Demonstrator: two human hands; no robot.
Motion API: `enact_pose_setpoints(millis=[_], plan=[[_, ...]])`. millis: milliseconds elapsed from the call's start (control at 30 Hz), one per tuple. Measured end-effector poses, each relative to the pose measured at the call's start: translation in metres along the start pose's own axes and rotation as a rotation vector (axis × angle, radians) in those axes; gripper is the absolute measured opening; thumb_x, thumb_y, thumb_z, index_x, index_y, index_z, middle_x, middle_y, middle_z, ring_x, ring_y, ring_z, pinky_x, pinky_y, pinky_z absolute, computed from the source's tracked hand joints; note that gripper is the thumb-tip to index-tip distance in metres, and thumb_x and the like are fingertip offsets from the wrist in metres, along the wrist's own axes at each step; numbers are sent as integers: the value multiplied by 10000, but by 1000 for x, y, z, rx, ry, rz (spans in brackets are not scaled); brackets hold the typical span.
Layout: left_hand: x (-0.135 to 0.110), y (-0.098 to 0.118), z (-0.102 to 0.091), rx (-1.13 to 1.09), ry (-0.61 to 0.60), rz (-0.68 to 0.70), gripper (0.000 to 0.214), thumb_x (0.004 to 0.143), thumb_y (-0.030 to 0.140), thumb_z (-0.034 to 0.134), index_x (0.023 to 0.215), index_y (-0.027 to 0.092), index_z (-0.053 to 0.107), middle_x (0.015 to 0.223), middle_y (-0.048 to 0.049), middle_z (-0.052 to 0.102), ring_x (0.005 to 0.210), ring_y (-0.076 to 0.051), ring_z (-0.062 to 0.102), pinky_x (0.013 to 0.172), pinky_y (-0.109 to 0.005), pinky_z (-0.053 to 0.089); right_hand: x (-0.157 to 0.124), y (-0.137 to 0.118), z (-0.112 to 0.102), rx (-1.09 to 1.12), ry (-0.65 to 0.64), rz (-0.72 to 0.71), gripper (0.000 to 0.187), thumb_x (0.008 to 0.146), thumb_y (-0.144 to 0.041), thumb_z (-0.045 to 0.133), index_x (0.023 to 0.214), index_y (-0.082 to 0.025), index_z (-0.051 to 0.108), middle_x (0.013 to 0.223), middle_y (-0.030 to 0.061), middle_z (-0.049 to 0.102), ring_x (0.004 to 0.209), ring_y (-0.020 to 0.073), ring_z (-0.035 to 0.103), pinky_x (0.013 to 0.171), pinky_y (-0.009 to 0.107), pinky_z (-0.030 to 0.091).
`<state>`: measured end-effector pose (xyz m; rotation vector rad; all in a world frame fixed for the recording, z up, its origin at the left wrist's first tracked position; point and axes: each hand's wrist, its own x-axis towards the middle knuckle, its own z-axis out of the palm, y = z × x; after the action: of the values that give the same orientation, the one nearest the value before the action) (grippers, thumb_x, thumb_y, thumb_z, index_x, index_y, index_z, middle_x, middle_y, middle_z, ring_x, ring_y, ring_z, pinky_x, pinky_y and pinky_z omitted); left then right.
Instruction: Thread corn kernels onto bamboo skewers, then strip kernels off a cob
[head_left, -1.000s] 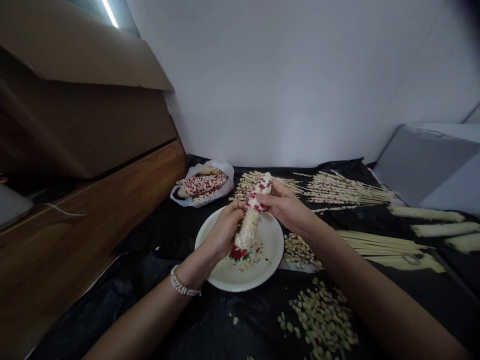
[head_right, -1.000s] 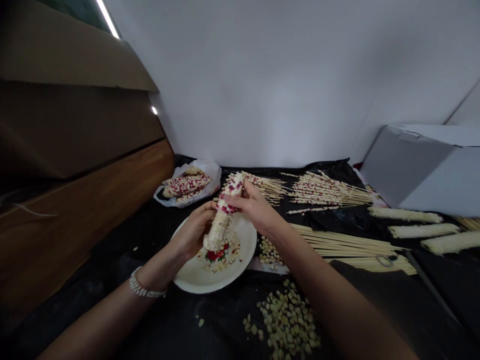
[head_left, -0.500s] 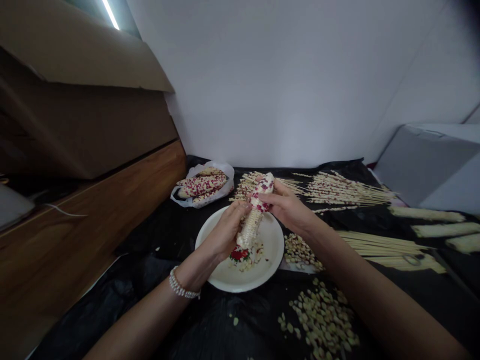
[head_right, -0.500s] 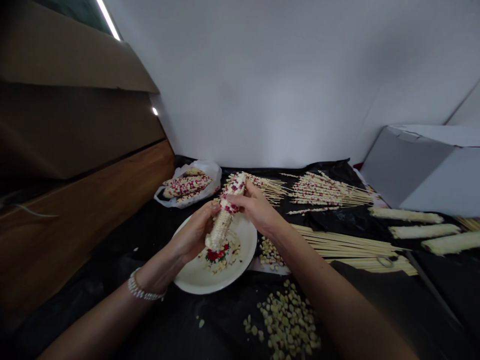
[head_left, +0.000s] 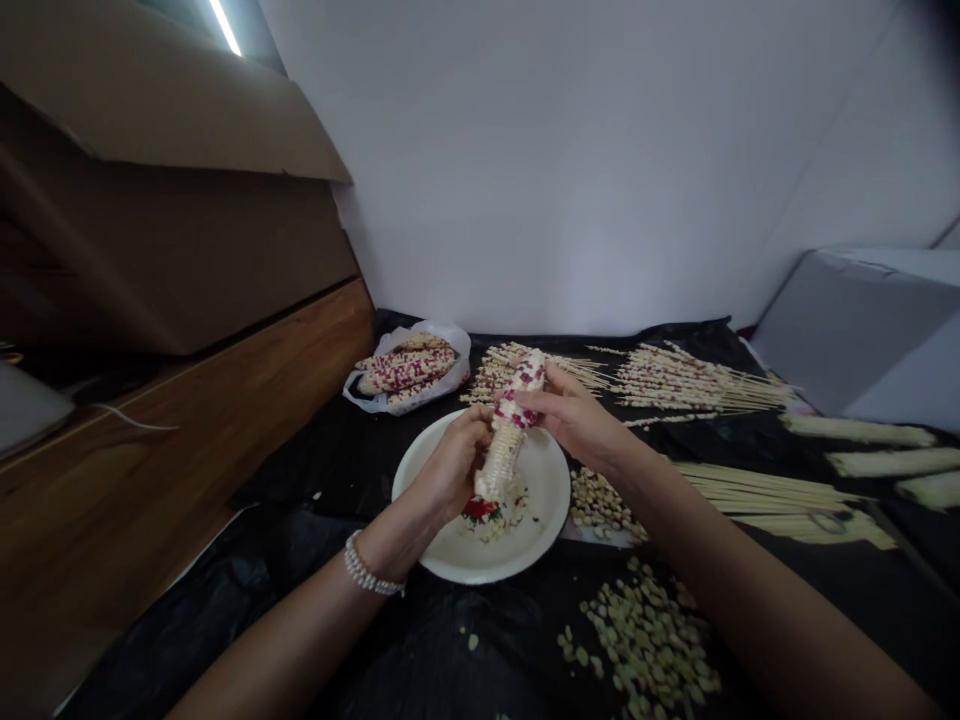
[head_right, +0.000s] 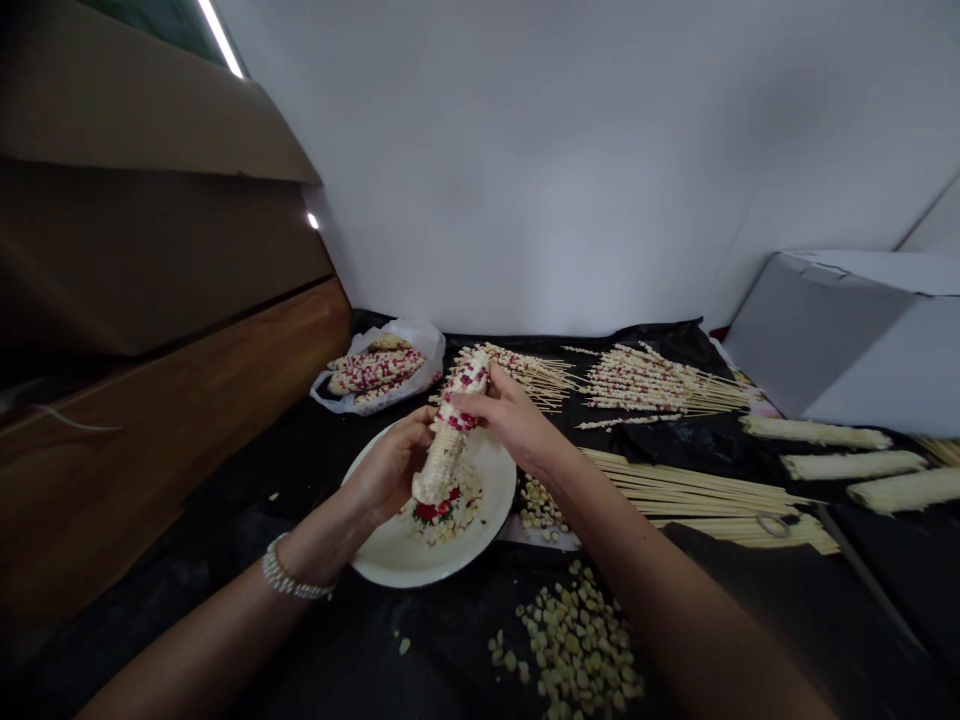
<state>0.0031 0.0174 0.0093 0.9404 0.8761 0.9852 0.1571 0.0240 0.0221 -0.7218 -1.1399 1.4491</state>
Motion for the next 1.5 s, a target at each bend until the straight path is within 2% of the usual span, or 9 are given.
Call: enact_pose_setpoints(millis=[100,233,433,633,867,1000,1200,1333,1500], plan=[[-2,4,2,-65,-48,-3,107,705,206,563,808,186,585,739,-3,582,640,-138,533,594,-272,423,0,-5,-1,6,12,-2,397,680,-240,719,1037,-249,546,931,21,615,878,203,585,837,370,471],[-3,4,4,11,-36,68,187,767,343,673,839,188,595,771,1,594,671,-128,550,592,-251,408,1,-5,-4,7,0,-8,438,703,-265,725,1098,-246,537,914,21,615,876,199,590,846,366,469],[1,-6,0,165,-26,181,205,803,367,646,841,205,527,679,38,519,540,-86,444,497,-229,307,4,-1,-11,-37,-7,-27,481,719,-312,756,1146,-273,538,937,4,610,848,171,566,762,322,481],[2,-6,0,420,128,333,108,826,206,536,743,202,467,598,65,385,511,-83,321,492,-237,257,1,1,-8,-84,-20,-27,484,707,-312,772,1140,-265,561,969,21,631,846,181,577,749,329,477],[0,-4,2,436,98,367,93,845,237,551,785,206,488,622,60,414,508,-88,340,489,-240,271,2,-2,-12,-65,-11,-39,357,720,-312,756,1030,-255,588,946,27,630,890,200,588,813,365,489],[2,-1,-1,254,37,248,113,823,280,619,837,210,531,660,51,489,522,-82,413,499,-229,305,3,-7,-14,-25,-28,-43,325,743,-298,723,1036,-255,589,987,31,633,943,206,591,881,388,478],[-1,5,1,-41,-71,-2,269,823,443,634,920,196,591,837,-20,627,712,-150,604,639,-285,454,2,-6,-9,14,-39,-31,387,734,-263,715,1093,-252,570,965,32,632,946,212,600,917,406,466],[-3,6,3,-37,-68,-2,281,765,349,721,960,202,581,807,-3,642,652,-137,614,593,-270,450,2,-5,-9,10,-32,-33,378,732,-276,714,1079,-259,564,978,30,631,933,211,597,906,408,471],[-2,4,1,-36,-89,22,268,758,307,724,951,195,576,803,7,634,646,-118,605,593,-252,452,3,-6,-11,-18,-26,-44,378,735,-296,709,1081,-262,559,969,26,623,942,207,592,898,391,469]])
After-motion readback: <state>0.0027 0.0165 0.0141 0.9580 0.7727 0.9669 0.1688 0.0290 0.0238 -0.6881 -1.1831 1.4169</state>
